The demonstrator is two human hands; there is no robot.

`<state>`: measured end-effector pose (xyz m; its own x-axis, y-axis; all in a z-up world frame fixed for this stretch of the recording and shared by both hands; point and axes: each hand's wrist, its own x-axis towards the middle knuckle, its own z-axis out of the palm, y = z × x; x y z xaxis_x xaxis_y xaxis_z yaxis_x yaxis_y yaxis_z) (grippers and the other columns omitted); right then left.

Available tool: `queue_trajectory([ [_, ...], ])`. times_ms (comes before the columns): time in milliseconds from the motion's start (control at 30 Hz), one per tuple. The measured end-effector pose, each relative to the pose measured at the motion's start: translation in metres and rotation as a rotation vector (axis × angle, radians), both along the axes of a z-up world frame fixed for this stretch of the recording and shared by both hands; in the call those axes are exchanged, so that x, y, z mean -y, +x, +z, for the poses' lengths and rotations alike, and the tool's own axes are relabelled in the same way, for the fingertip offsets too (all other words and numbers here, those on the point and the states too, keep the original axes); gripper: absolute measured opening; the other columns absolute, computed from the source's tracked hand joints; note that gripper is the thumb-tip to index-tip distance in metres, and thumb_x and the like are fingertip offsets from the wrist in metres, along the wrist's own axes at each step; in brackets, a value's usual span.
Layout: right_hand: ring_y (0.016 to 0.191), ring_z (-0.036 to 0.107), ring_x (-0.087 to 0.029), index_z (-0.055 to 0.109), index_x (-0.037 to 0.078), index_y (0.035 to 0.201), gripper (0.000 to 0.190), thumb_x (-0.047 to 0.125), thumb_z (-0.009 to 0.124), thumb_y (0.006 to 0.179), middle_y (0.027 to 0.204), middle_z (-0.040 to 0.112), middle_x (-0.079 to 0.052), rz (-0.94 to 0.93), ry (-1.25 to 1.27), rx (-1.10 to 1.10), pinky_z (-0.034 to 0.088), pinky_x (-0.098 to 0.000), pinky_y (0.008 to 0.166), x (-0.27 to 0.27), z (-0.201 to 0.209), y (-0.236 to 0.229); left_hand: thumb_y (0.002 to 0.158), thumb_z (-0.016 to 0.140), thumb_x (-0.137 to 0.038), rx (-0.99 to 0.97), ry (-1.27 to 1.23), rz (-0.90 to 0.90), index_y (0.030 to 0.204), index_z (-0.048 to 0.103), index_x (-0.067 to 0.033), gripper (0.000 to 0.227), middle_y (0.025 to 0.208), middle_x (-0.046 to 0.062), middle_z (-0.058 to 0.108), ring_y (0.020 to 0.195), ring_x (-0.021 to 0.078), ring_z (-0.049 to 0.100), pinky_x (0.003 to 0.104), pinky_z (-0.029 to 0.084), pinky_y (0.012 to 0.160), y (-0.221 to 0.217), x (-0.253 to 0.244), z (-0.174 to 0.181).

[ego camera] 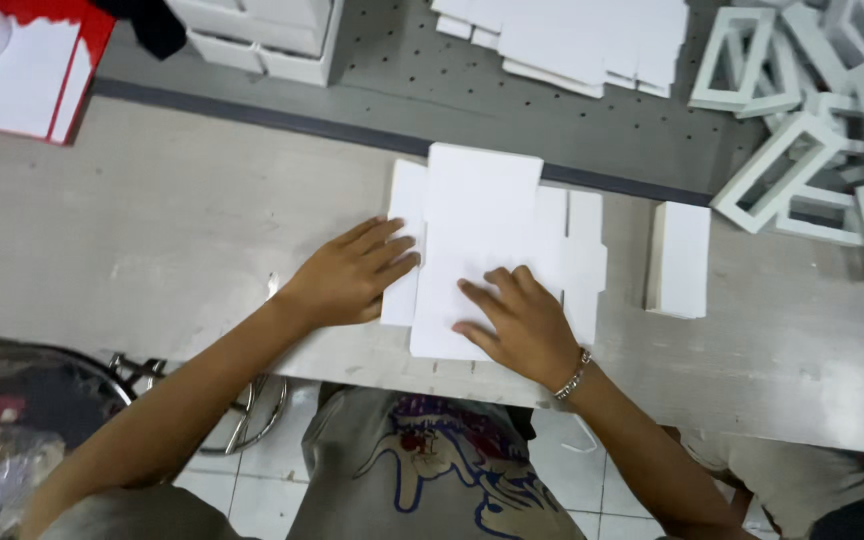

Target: The person folds flat white cardboard pieces into small rectangular boxes by hand. They fold the side flaps, tuck the tabs, and then place the finished boxes into a stack on the left side of the table.

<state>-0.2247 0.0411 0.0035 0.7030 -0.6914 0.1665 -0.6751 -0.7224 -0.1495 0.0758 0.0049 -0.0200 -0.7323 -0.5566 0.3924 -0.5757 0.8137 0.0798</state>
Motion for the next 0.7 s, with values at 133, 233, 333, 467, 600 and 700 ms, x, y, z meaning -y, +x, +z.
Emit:
queue_trajectory([
  [133, 0.103, 0.062, -0.032, 0.068, 0.011, 0.128, 0.047, 0.034, 0.076, 0.088, 0.109, 0.059, -0.010, -0.006, -0.112, 0.162, 0.054, -0.0401, 0.083, 0.014, -0.004, 0.030, 0.092, 0.064, -0.022, -0.093, -0.041, 0.011, 0.123, 0.071, -0.0064, 0.035, 0.122, 0.012, 0.065, 0.126, 0.0343, 0.059, 0.043, 0.052, 0.103, 0.004, -0.010, -0.012],
  [233, 0.138, 0.050, -0.040, 0.057, 0.004, 0.139, 0.052, 0.022, 0.071, 0.092, 0.142, 0.056, -0.019, 0.194, 0.018, 0.243, 0.043, -0.0528, 0.111, 0.023, 0.006, 0.048, 0.091, 0.057, -0.001, -0.113, -0.046, 0.017, 0.115, 0.073, -0.0027, 0.029, 0.110, 0.011, 0.065, 0.110, 0.0301, 0.064, 0.038, 0.057, 0.090, 0.002, -0.020, -0.012],
  [333, 0.141, 0.048, -0.036, 0.048, 0.001, 0.143, 0.044, 0.016, 0.051, 0.102, 0.144, 0.056, -0.020, 0.251, 0.220, 0.116, 0.036, -0.0515, 0.118, 0.031, 0.008, 0.054, 0.093, 0.053, 0.000, -0.090, -0.036, 0.072, 0.112, 0.071, -0.0033, 0.027, 0.107, 0.010, 0.070, 0.108, 0.0263, 0.068, 0.031, 0.059, 0.085, 0.003, -0.026, -0.012],
  [467, 0.141, 0.049, -0.036, 0.059, 0.001, 0.130, 0.042, 0.025, 0.061, 0.096, 0.138, 0.058, -0.017, 0.236, 0.199, 0.045, 0.041, -0.0506, 0.115, 0.031, 0.008, 0.052, 0.092, 0.055, 0.004, -0.082, -0.046, 0.123, 0.105, 0.072, -0.0041, 0.023, 0.100, 0.009, 0.070, 0.104, 0.0250, 0.069, 0.029, 0.060, 0.080, 0.000, -0.032, 0.004],
  [600, 0.141, 0.048, -0.037, 0.058, -0.001, 0.134, 0.064, 0.040, 0.075, 0.087, 0.139, 0.058, -0.019, 0.196, 0.209, 0.020, 0.038, -0.0516, 0.117, 0.026, 0.014, 0.058, 0.094, 0.060, 0.003, -0.024, -0.028, 0.142, 0.100, 0.072, -0.0066, 0.016, 0.093, 0.005, 0.066, 0.100, 0.0218, 0.068, 0.025, 0.058, 0.078, -0.003, -0.034, 0.016],
  [700, 0.132, 0.057, -0.032, 0.067, 0.002, 0.122, 0.042, 0.026, 0.074, 0.089, 0.125, 0.065, -0.012, 0.180, 0.057, 0.007, 0.046, -0.0469, 0.108, 0.032, -0.014, 0.061, 0.096, 0.062, 0.000, -0.054, -0.002, 0.120, 0.098, 0.072, -0.0064, 0.012, 0.090, 0.004, 0.066, 0.099, 0.0206, 0.067, 0.025, 0.058, 0.078, 0.001, -0.030, 0.008],
])
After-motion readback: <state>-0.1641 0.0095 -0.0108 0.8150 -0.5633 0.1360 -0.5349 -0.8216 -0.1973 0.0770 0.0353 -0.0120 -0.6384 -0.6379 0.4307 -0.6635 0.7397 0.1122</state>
